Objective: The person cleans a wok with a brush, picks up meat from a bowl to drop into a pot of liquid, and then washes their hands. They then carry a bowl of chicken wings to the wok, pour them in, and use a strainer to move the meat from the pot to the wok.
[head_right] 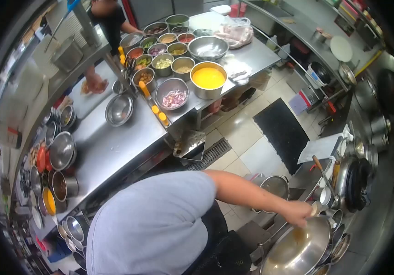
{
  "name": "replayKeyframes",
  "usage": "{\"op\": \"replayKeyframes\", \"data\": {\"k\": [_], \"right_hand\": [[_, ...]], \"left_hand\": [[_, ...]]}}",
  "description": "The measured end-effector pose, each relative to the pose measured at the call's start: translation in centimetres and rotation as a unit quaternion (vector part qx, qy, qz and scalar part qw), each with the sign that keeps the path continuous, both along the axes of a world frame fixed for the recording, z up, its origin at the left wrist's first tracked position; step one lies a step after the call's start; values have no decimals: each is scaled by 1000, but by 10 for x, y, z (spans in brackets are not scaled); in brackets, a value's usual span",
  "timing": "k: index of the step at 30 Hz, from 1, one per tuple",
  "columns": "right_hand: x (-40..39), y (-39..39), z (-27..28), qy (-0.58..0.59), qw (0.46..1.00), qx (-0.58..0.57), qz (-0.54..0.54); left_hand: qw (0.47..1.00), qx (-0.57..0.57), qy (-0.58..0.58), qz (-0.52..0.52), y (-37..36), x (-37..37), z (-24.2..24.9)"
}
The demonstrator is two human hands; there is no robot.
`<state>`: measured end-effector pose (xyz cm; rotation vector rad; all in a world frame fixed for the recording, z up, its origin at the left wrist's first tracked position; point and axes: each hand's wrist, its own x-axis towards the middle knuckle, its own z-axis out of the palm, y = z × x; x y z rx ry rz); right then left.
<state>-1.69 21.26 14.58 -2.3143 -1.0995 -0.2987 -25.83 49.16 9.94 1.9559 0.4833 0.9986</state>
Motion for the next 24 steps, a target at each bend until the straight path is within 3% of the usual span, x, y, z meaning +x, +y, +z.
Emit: {"op": "replayKeyframes", "data": {"k": [5, 6, 9, 11, 12, 14, 15, 16, 17, 18, 19, 20, 24], "right_hand": [[59, 19, -28, -36, 999, -2, -23], [66, 23, -33, -36, 999, -2, -24], [87, 38, -41, -39, 999, -7, -16], [98, 48, -47, -41, 999, -5, -8], [102, 53, -49, -41, 999, -7, -2], [109, 63, -52, -42, 999, -5, 6], [114, 68, -54, -42, 999, -5, 11], [117, 74, -55, -44, 999, -2, 16], [120, 78, -57, -44, 999, -1, 19], [124, 84, -59, -43, 999, 2, 24], [126, 90, -60, -43, 999, 1, 30], [129, 95, -62, -42, 999, 1, 34], [137, 115, -68, -44, 998, 4, 47]], "left_hand": [[994, -45, -94, -27, -3, 100, 48], [995, -61, -58, -46, -3, 102, 52], [994, -62, -84, -33, 0, 101, 16], [993, -73, -86, 30, -8, 67, -23], [990, -138, -22, 32, -16, 36, -33], [978, -186, -53, 74, -34, -8, -82], [981, -170, 2, 96, -41, -36, -105], [949, -298, -26, 103, -56, -59, -134], [955, -239, 57, 165, -73, -93, -138], [929, -304, 99, 185, -89, -122, -148], [924, -244, 94, 278, -108, -144, -174], [881, -354, 81, 303, -132, -168, -168], [825, -346, 205, 397, -187, -223, -193]]}}
